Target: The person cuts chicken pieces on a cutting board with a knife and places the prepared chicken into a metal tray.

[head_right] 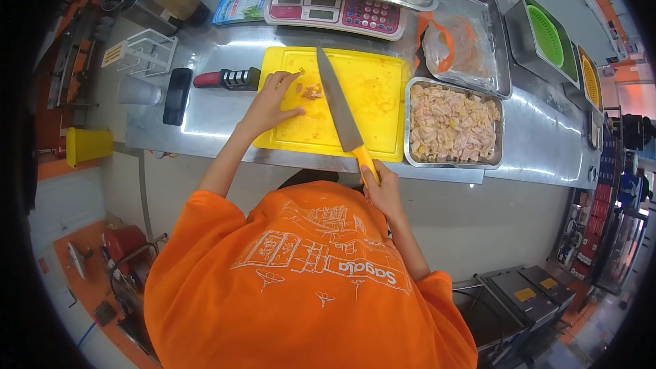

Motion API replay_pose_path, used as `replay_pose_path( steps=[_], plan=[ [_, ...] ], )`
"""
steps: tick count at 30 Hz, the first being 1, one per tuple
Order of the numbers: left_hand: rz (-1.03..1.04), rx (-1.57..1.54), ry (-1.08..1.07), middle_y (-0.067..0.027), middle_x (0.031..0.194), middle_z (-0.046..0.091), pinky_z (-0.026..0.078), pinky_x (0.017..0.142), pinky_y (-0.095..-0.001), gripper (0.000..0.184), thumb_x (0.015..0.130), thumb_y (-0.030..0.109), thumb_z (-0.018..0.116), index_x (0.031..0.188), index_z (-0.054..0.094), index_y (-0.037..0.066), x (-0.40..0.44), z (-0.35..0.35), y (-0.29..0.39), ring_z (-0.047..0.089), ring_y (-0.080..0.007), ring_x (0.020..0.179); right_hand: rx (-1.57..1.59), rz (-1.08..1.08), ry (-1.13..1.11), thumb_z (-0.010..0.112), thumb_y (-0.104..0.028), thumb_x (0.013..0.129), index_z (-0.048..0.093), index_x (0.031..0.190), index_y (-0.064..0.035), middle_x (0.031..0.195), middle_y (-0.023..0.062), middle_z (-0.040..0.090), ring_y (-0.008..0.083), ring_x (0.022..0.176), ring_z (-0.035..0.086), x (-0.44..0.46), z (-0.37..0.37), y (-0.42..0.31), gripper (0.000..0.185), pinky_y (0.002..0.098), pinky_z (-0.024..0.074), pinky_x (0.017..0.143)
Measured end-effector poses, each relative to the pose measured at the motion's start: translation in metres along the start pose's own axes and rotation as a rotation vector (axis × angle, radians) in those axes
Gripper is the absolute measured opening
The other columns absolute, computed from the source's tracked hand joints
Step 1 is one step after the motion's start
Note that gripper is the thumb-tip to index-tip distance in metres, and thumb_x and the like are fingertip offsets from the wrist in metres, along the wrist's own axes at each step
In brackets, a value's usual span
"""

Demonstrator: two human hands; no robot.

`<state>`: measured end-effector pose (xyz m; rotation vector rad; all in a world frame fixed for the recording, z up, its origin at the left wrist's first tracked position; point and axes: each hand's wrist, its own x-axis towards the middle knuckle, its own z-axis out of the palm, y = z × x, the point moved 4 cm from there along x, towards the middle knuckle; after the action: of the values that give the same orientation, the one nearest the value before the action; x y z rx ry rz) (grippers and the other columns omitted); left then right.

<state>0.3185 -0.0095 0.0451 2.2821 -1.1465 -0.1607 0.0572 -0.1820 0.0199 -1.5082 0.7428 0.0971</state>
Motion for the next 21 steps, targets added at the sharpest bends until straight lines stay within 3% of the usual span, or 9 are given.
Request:
replay_pose_path(
  steps=[4,10,12,13,16,21],
  plan=[
    [-0.003,0.045,0.084,-0.0145,0.118,0.052,0.046,0.095,-0.043,0.056,0.079,0.018,0.075,0.129,0.052,0.006,0.022,0.013,-0.013,0.05,-0.0333,0.114,-0.052,-0.008,-0.019,0.058,-0.019,0.098,0.06,0.086,0.0013,0.063,0.0014,0.056,0.0063,0.044,0.049,0.0,0.004,0.003,0.024,0.0238,0.0386,0.038],
    [0.036,-0.06,-0.107,-0.0133,0.106,0.056,0.05,0.087,-0.0386,0.028,0.081,0.012,0.069,0.107,0.063,0.003,0.032,0.018,-0.001,0.056,-0.0301,0.103,-0.07,-0.081,0.192,0.058,-0.019,0.097,0.062,0.09,0.0019,0.061,0.0035,0.058,0.0069,0.048,0.053,0.002,0.005,-0.004,0.023,0.0264,0.0408,0.042],
    [0.142,-0.161,-0.079,-0.0111,0.099,0.058,0.05,0.082,-0.0375,0.021,0.081,0.008,0.068,0.101,0.064,0.003,0.028,0.02,0.008,0.06,-0.0285,0.091,-0.198,-0.17,0.257,0.06,-0.019,0.095,0.063,0.092,0.0033,0.064,0.0113,0.063,0.0186,0.052,0.06,0.009,0.007,-0.013,0.023,0.0346,0.0461,0.049],
    [0.151,-0.164,-0.087,-0.0111,0.099,0.058,0.05,0.082,-0.0375,0.021,0.081,0.008,0.068,0.101,0.064,0.003,0.029,0.023,0.011,0.06,-0.0285,0.091,-0.193,-0.165,0.268,0.06,-0.019,0.095,0.063,0.092,0.0033,0.064,0.0113,0.063,0.0186,0.052,0.06,0.012,0.007,-0.012,0.023,0.0346,0.0461,0.049],
    [0.123,-0.01,-0.055,-0.0103,0.095,0.059,0.05,0.08,-0.0383,0.018,0.08,0.007,0.068,0.097,0.064,0.003,0.032,0.028,0.016,0.06,-0.0289,0.09,-0.583,-0.344,0.439,0.063,-0.021,0.091,0.063,0.09,0.0043,0.073,0.0225,0.064,0.0428,0.066,0.062,0.011,0.011,-0.032,0.026,0.0461,0.0477,0.06],
    [-0.027,0.068,0.0,-0.0108,0.099,0.06,0.05,0.082,-0.0385,0.02,0.079,0.008,0.069,0.099,0.066,0.005,0.029,0.024,-0.001,0.06,-0.0299,0.095,-0.621,-0.341,0.494,0.065,-0.019,0.089,0.062,0.09,0.0037,0.079,0.0225,0.063,0.0401,0.076,0.06,0.018,0.013,-0.027,0.023,0.0472,0.0476,0.069]
  ],
)
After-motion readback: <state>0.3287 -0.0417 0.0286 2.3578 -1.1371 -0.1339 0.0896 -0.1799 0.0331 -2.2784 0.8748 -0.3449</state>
